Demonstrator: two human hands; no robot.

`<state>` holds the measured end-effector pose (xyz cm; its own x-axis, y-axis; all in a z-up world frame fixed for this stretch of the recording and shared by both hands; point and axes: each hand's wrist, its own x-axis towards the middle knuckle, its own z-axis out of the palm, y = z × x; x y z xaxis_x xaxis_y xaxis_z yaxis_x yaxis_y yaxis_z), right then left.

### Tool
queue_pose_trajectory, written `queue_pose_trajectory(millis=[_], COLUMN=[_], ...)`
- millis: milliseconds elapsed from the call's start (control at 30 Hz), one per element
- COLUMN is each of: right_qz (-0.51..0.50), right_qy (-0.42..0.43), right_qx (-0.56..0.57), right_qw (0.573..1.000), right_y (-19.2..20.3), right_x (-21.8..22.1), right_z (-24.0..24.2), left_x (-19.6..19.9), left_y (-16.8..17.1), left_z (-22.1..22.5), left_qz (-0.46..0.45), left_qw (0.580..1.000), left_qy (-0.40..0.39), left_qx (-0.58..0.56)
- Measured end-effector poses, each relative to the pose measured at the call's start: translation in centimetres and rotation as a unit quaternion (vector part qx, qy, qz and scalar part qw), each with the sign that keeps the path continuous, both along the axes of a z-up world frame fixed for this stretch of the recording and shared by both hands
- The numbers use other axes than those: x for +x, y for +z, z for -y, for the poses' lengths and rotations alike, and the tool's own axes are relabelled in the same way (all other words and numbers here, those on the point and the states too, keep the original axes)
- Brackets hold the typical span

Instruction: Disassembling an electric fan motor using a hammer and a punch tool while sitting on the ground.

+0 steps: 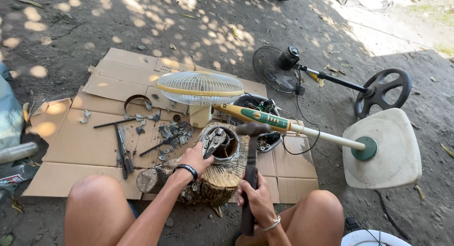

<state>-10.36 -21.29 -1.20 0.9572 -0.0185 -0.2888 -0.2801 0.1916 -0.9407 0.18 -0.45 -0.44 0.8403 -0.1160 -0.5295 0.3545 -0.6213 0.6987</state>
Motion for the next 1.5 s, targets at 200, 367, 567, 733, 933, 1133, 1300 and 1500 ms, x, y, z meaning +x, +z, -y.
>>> queue_pose_trajectory(millis=[200, 367, 567, 733, 933, 1133, 1300, 1500], right_qz=[0.241, 0.285, 0.348, 0.254, -0.106, -0.095, -0.019, 0.057], right_qy=[0.015, -0.067, -0.079, -0.044, 0.017, 0.003, 0.017, 0.027], right_qx=[-0.082, -0.140, -0.205, -0.236, -0.219, -0.232, -0.193, -0.189], right_qw=[0.967, 0.946, 0.911, 0.937, 0.970, 0.968, 0.981, 0.980], right_y=[3.7, 11.8, 13.8, 5.2, 4.4, 3.0, 2.5, 1.4], right_x=[0.9, 0.6, 2.5, 4.6, 3.5, 2.2, 1.8, 2.2], right_z=[-0.3, -1.0, -2.1, -1.2, -1.7, -0.1, 0.2, 0.8], left_x=[0.2, 0.0, 0.2, 0.3, 0.6, 0.2, 0.1, 0.3], left_y=[-0.5, -1.2, -1.2, -1.3, -2.4, -1.2, -2.1, -1.8], left_z=[0.3, 0.4, 0.6, 0.7, -0.8, 0.2, 1.0, 1.3], left_qz=[0.025, 0.030, 0.045, 0.049, 0.060, 0.010, 0.084, 0.077], left_qw=[0.999, 0.999, 0.999, 0.999, 0.997, 1.000, 0.992, 0.992], left_qy=[-0.021, -0.013, -0.008, -0.012, 0.014, -0.008, -0.040, -0.041], left_qx=[0.014, 0.025, 0.023, 0.015, 0.049, 0.024, 0.082, 0.087])
